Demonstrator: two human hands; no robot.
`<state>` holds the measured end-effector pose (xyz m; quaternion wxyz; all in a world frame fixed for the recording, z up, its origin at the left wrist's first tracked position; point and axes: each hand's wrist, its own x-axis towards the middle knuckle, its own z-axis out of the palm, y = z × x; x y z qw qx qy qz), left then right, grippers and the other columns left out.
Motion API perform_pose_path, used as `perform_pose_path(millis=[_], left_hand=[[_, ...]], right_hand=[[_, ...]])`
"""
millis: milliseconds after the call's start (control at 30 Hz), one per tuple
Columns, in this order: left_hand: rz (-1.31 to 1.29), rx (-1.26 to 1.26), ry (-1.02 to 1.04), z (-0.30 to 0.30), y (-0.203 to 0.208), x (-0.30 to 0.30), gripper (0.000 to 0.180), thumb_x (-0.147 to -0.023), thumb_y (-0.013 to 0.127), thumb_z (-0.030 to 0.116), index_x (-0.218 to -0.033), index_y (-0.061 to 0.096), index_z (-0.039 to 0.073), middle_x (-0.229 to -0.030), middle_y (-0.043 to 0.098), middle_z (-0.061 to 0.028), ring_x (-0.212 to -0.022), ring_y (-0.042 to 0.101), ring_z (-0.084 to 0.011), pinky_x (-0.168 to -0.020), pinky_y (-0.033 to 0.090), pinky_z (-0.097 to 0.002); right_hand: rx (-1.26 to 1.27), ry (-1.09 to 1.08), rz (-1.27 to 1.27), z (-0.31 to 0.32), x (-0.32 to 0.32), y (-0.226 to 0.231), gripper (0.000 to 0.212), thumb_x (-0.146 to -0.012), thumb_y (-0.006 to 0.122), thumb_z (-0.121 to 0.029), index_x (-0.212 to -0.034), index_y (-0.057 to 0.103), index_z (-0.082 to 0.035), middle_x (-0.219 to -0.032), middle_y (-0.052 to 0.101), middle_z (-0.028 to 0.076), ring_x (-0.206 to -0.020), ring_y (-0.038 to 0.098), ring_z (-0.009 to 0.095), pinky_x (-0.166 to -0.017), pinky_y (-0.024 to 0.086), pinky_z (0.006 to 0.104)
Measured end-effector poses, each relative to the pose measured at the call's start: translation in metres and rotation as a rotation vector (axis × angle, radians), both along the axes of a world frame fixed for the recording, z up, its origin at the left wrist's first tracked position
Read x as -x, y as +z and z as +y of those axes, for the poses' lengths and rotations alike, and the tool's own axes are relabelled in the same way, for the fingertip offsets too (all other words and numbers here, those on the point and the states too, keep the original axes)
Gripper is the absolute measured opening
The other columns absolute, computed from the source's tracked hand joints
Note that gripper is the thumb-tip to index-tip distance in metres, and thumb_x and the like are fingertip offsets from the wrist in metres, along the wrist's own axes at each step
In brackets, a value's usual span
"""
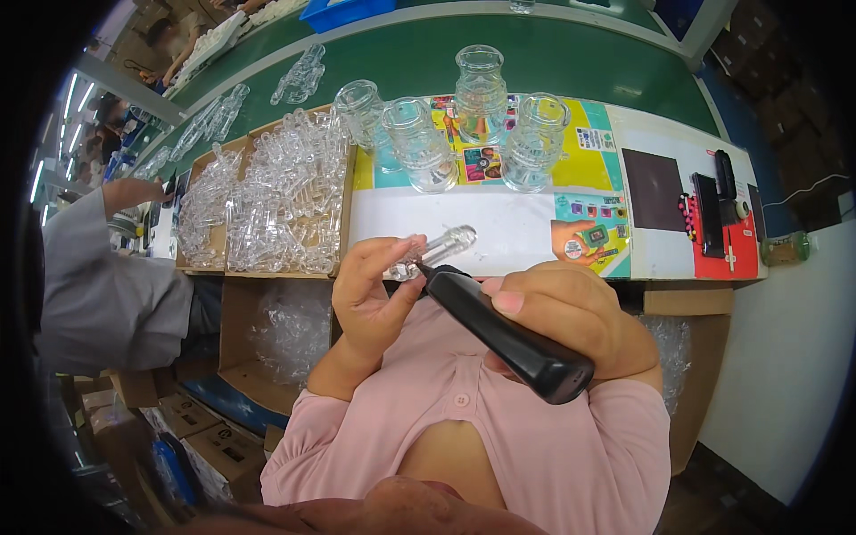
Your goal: Assembling and inspecting glass components on a factory production line.
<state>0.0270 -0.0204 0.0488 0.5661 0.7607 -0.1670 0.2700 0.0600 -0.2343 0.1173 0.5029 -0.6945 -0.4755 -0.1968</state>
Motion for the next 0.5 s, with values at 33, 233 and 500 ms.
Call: perform_pose_path(millis=[33, 233, 500], left_hand=[[0.069, 0.061, -0.052, 0.001, -0.001, 0.002, 0.043, -0.066, 0.064, -0.012, -0.107, 0.054, -0.002, -0.102, 0.057, -0.0151, -0.098, 0.057, -0.0258, -0.085, 0.046, -0.0341], [0.376, 0.657, -0.376, -0.002, 0.0, 0.009, 0.045, -0.073, 0.063, -0.009, -0.112, 0.042, -0.001, -0.107, 0.055, -0.0158, -0.1, 0.056, -0.0202, -0.086, 0.046, -0.0306], [0.476, 0.81, -0.521, 0.005, 0.001, 0.009, 0.041, -0.073, 0.064, -0.007, -0.107, 0.043, 0.001, -0.105, 0.055, -0.0163, -0.099, 0.057, -0.0204, -0.087, 0.046, -0.0318]], right_hand=[[-0.011, -0.001, 0.018, 0.0, 0.0, 0.001, 0.048, -0.066, 0.077, -0.013, -0.106, 0.051, -0.004, -0.093, 0.058, 0.011, -0.077, 0.061, 0.024, -0.063, 0.048, 0.0293], [-0.13, 0.089, 0.024, -0.003, -0.001, -0.008, 0.051, -0.065, 0.079, -0.016, -0.106, 0.05, -0.004, -0.092, 0.058, 0.012, -0.076, 0.06, 0.024, -0.062, 0.048, 0.0306], [-0.109, 0.185, -0.176, 0.001, -0.007, -0.014, 0.042, -0.079, 0.064, -0.028, -0.105, 0.044, -0.001, -0.094, 0.054, 0.017, -0.068, 0.056, 0.024, -0.054, 0.048, 0.0315]])
